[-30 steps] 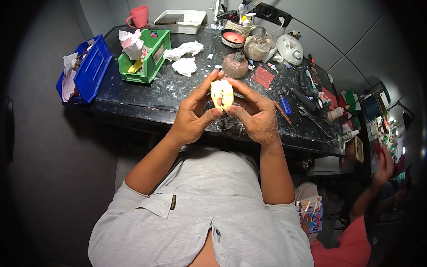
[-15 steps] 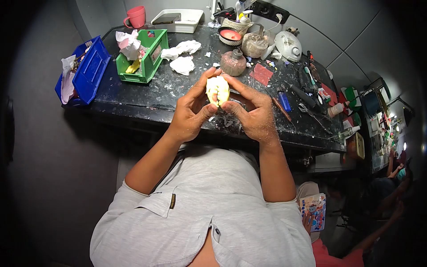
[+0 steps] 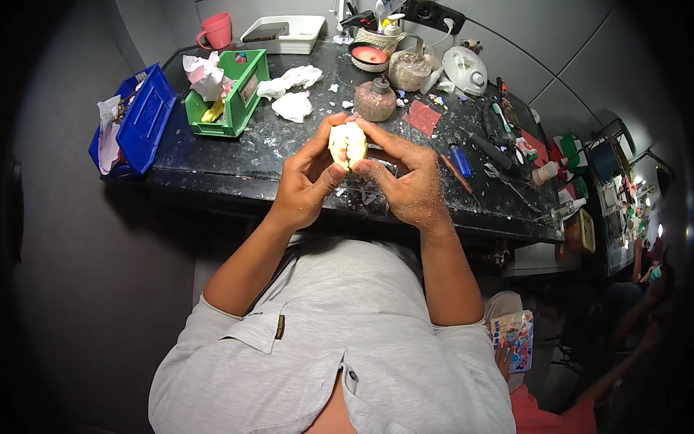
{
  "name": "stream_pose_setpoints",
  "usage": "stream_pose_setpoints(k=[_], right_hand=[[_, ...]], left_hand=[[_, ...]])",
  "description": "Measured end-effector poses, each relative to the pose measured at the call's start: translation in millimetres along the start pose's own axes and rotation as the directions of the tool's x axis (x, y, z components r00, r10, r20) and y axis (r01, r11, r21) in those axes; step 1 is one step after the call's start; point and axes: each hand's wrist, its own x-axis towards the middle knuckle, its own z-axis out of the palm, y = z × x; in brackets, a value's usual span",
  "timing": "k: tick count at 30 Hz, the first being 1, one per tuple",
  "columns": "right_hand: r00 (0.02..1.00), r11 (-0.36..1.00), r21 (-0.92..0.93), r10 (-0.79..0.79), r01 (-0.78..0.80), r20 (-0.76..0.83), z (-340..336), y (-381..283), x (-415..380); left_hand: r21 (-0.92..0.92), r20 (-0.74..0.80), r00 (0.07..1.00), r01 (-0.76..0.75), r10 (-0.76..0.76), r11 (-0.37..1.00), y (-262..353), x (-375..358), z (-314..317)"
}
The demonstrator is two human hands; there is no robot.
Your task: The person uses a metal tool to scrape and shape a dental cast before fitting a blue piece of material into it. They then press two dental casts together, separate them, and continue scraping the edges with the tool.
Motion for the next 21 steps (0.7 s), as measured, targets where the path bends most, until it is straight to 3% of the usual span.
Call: stream_pose_setpoints(k=[5,8,14,21], right_hand=[[0.998,0.993,-0.106,-0.058,0.058,0.009,-2.2,2.7,0.8],[0.998,0.993,-0.105,-0.055,0.055,0.001,-1.5,1.4,0.5],[1.000,1.000,-0.029,0.002,-0.003,-0.026,-0.9,2.6,-0.2],[0.999,0.995,-0.092,-0.047,0.044,-0.028,-1.9,6.8,0.8]], left_hand=[[-0.044,-0.006,0.999,0.045,-0.045,0.998,1.4,-1.6,-0.5],[-0.090,-0.009,0.997,0.070,-0.071,0.993,3.9,-1.2,1.1],[-0.010,-0.005,0.999,0.052,-0.052,0.999,2.0,-0.2,-0.1],[-0.134,-0.020,0.995,0.090,-0.094,0.987,3.3,0.2,-0.2]])
